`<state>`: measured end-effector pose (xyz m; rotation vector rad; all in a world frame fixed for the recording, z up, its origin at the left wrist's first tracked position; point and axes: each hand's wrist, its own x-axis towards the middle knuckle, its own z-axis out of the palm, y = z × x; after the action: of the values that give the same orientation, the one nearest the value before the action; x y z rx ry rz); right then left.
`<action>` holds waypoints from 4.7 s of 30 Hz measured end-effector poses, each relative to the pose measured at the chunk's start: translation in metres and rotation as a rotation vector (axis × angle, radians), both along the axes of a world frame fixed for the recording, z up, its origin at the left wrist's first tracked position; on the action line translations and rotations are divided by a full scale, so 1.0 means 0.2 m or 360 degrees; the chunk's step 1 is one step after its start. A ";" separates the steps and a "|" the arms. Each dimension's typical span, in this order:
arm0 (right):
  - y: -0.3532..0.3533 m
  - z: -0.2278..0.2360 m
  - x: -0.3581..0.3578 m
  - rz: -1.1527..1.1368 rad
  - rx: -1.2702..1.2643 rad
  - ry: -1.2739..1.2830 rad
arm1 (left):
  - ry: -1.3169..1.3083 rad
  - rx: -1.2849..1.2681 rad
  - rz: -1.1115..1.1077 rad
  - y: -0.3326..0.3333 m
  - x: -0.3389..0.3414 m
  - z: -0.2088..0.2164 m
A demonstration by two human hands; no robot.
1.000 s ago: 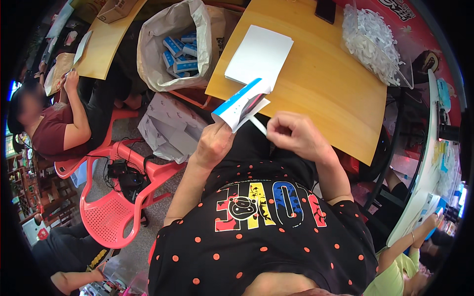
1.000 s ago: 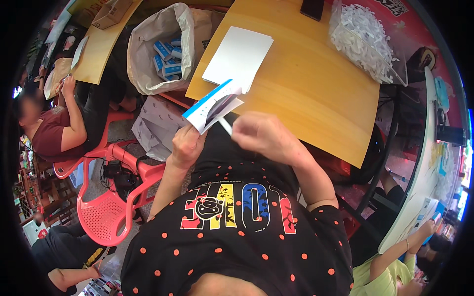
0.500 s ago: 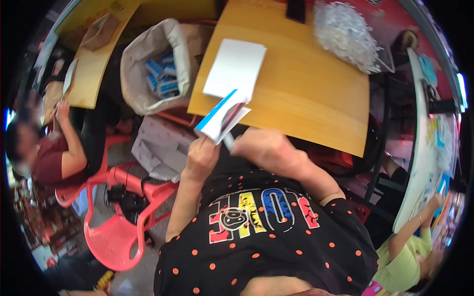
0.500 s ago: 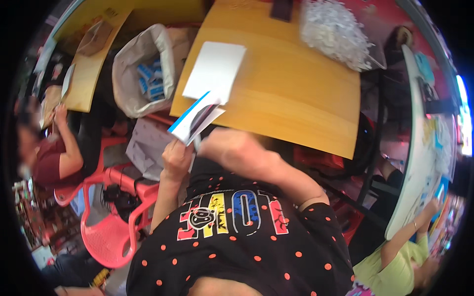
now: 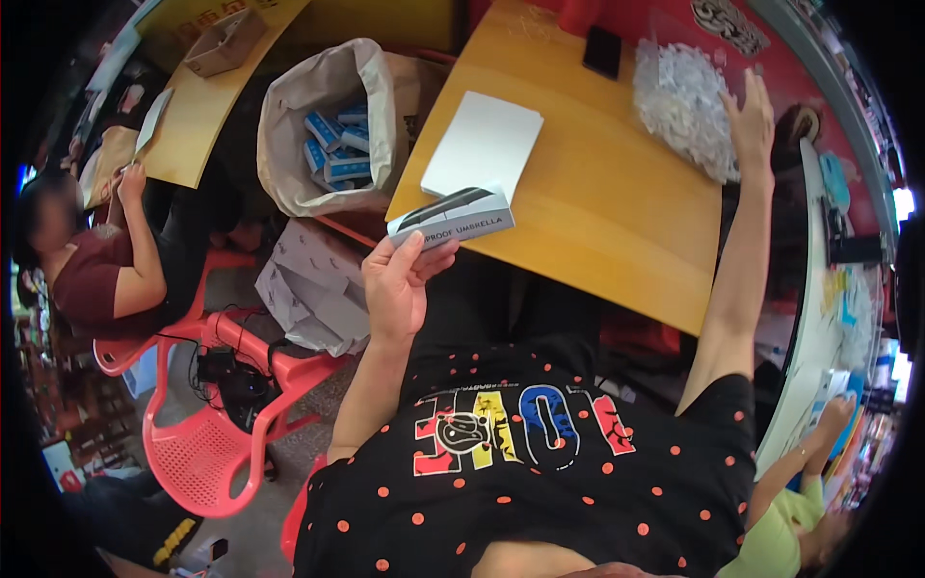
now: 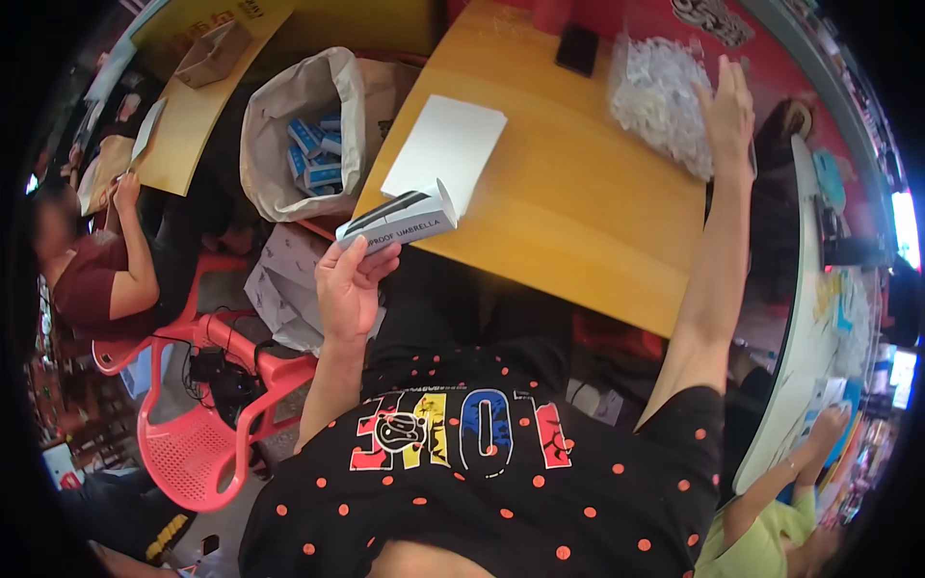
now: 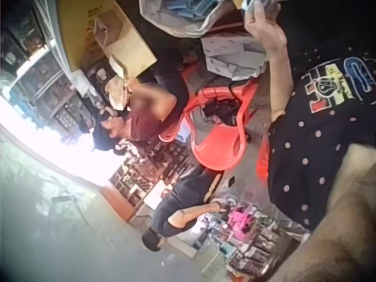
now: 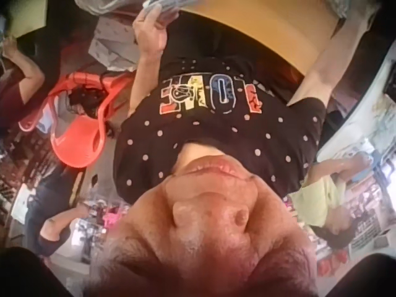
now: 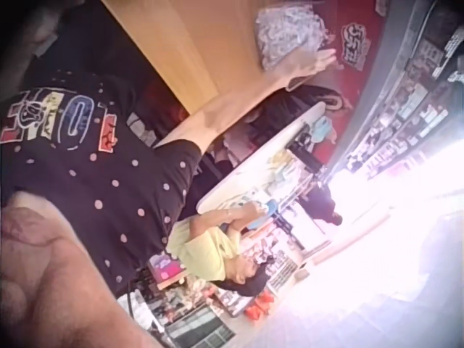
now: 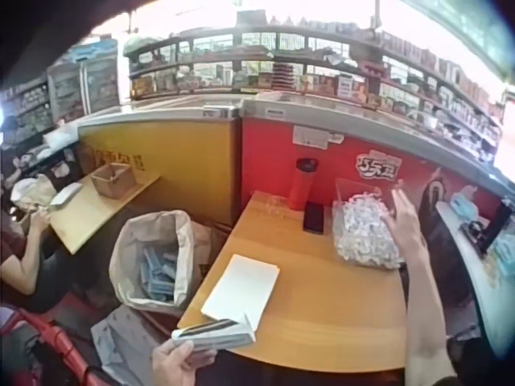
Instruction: Folding paper boxes or inserts and placing them in a stack.
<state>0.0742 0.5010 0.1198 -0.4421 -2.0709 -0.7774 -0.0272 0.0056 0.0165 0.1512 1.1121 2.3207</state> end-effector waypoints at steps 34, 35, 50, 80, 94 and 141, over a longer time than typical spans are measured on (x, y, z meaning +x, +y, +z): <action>-1.47 -0.48 -0.12 0.1387 -0.3594 0.0471 | 0.0226 -0.0242 -0.0182 0.05 0.03 -0.01; -1.46 -0.47 -0.12 0.1364 -0.3653 0.0398 | 0.0227 -0.0255 -0.0186 0.06 0.03 -0.02; -1.62 -0.53 -0.12 0.1164 -0.3492 0.0394 | 0.0128 -0.0522 0.0078 0.18 0.11 -0.03; -1.57 -0.66 -0.10 0.1299 -0.3649 0.0821 | 0.0304 -0.0664 -0.0024 0.12 0.03 -0.13; -1.46 -0.66 -0.04 0.1229 -0.3803 0.0434 | -0.0206 -0.0188 -0.0219 -0.12 -0.06 -0.23; -1.51 -0.37 0.20 0.1569 -0.3273 -0.0169 | 0.0069 -0.0195 -0.0353 0.00 -0.06 -0.04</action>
<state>0.1135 0.1997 0.0463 -0.2510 -2.0096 2.0755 -0.0384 0.0063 0.0079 0.2657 1.1915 2.0571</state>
